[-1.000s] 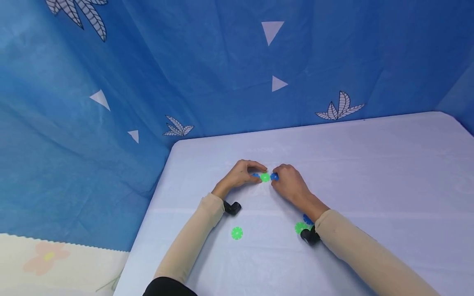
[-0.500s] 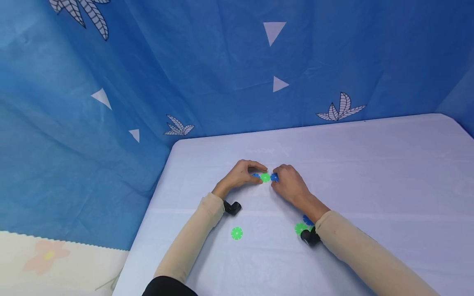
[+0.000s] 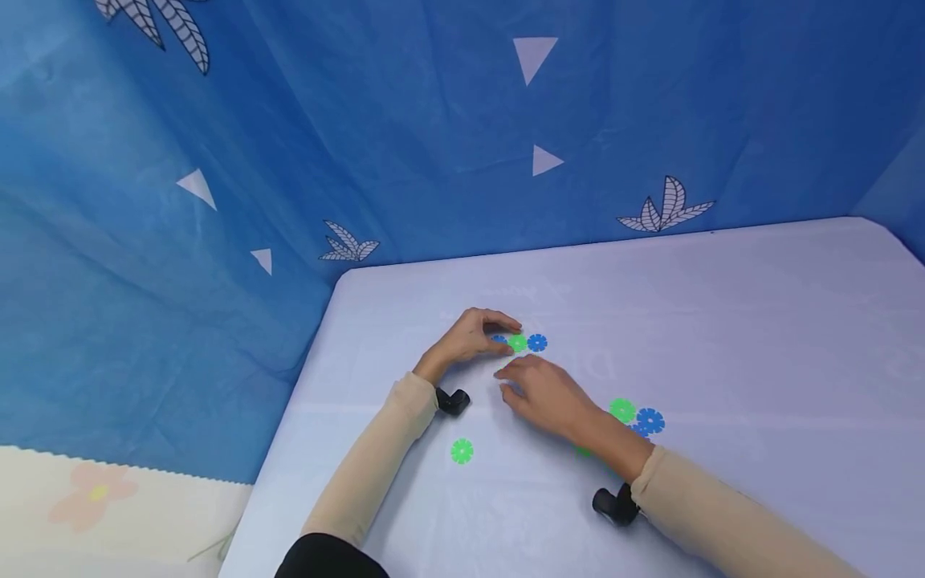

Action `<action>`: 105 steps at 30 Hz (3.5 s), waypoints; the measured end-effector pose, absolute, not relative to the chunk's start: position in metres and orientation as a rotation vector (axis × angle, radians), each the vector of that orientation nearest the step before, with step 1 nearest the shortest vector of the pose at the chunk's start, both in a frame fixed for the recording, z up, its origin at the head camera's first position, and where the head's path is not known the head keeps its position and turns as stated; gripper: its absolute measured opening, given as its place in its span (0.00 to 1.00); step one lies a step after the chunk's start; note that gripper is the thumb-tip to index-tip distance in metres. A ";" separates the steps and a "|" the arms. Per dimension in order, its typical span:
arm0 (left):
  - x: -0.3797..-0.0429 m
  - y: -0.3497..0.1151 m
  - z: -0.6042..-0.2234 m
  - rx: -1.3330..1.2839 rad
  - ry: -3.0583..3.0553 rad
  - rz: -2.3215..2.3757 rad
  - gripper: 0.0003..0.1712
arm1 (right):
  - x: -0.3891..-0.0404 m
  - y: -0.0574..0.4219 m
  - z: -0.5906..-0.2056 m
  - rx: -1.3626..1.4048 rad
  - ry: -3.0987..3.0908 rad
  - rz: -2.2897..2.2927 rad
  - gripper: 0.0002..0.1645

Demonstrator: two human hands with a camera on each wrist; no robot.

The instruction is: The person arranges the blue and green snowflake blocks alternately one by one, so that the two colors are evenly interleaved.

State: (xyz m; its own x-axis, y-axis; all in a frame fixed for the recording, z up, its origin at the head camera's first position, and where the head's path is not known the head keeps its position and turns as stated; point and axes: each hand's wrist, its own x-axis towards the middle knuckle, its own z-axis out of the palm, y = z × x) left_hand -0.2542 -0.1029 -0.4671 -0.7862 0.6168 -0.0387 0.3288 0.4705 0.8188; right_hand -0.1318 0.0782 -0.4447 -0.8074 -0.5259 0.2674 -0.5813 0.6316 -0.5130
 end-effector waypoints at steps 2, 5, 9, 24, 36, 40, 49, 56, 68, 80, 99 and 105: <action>-0.255 -0.102 -0.465 0.809 2.405 1.217 0.23 | -0.120 0.071 -0.447 1.080 -2.761 0.914 0.13; -0.254 -0.101 -0.464 0.820 2.414 1.208 0.23 | -0.105 0.061 -0.454 1.224 -2.779 0.937 0.14; -0.254 -0.099 -0.465 0.841 2.408 1.209 0.23 | -0.095 0.052 -0.463 1.299 -2.770 0.948 0.16; -0.256 -0.080 -0.463 0.901 2.315 1.314 0.24 | -0.080 0.028 -0.470 1.394 -2.685 0.872 0.19; -0.254 -0.067 -0.466 0.909 2.279 1.294 0.22 | -0.079 0.023 -0.471 1.376 -2.603 0.826 0.14; -0.253 -0.066 -0.467 0.888 2.288 1.285 0.22 | -0.078 0.022 -0.471 1.381 -2.583 0.786 0.13; -0.254 -0.066 -0.470 0.893 2.275 1.298 0.22 | -0.078 0.020 -0.474 1.334 -2.605 0.807 0.15; -0.254 -0.067 -0.470 0.898 2.269 1.300 0.22 | -0.078 0.021 -0.475 1.326 -2.599 0.831 0.14; -0.255 -0.065 -0.469 0.882 2.287 1.290 0.22 | -0.083 0.025 -0.467 1.434 -2.713 0.846 0.15; -0.254 -0.066 -0.473 0.889 2.291 1.285 0.21 | -0.080 0.026 -0.468 1.403 -2.713 0.968 0.13; -0.254 -0.067 -0.473 0.915 2.305 1.274 0.21 | -0.080 0.031 -0.464 1.478 -2.709 0.840 0.16; -0.253 -0.067 -0.473 0.908 2.326 1.262 0.21 | -0.082 0.033 -0.465 1.473 -2.696 0.878 0.15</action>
